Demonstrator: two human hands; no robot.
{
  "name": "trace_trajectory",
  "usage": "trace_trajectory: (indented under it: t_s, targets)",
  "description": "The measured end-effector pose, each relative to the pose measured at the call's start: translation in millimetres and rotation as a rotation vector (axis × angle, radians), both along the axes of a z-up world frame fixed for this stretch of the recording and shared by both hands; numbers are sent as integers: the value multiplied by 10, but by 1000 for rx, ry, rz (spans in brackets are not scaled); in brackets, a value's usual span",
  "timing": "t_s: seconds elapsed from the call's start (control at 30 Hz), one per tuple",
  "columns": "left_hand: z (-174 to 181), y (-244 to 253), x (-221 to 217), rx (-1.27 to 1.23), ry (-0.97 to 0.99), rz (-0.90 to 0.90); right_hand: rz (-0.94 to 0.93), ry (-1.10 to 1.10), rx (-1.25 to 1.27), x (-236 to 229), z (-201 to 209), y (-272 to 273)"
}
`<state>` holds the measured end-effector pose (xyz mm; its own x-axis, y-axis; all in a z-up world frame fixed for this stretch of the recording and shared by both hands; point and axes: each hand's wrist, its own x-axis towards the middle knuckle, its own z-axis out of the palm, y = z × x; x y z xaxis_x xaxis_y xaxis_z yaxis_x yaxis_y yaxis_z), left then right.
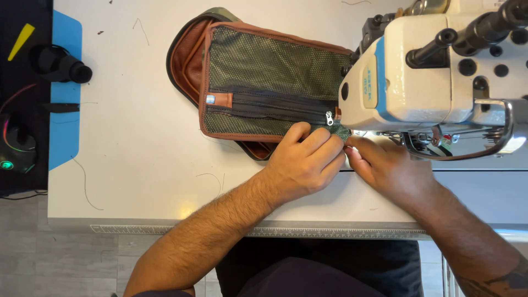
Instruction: Sewing a leather and mesh bag using an industrial sewing machine
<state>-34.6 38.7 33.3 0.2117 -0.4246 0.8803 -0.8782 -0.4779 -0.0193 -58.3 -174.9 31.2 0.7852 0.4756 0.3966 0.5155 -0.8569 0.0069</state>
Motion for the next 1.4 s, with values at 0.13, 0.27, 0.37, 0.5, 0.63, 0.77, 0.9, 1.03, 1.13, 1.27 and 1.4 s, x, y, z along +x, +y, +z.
trace_trajectory:
  t_s: [0.13, 0.27, 0.37, 0.5, 0.63, 0.77, 0.9, 1.03, 1.13, 1.27, 1.4]
  targets:
    - [202, 36, -9, 98, 58, 71, 20, -187, -212, 30, 59, 12]
    - [72, -78, 19, 21, 6, 35, 57, 312, 407, 47, -82, -15]
    - [37, -105, -12, 31, 5, 62, 149, 529, 639, 82, -166, -101]
    - [29, -157, -16, 35, -9, 96, 143, 656, 553, 65, 53, -89]
    - [-53, -182, -1, 69, -6, 98, 40, 729, 179, 149, -114, -137]
    - [-114, -158, 27, 58, -44, 84, -64, 516, -67, 93, -339, -173]
    - [-225, -140, 2, 70, -76, 84, -68, 96, -269, -22, -112, -40]
    - [-160, -118, 39, 48, -78, 47, 36, -90, -360, 49, -636, -183]
    - [-135, -38, 86, 44, -79, 13, 211, -364, -493, 150, -681, -215]
    - [-135, 35, 255, 101, -42, -151, 204, 394, 222, 213, -198, -118]
    - [-226, -23, 355, 90, 12, -189, 87, 429, 215, 240, -409, -148]
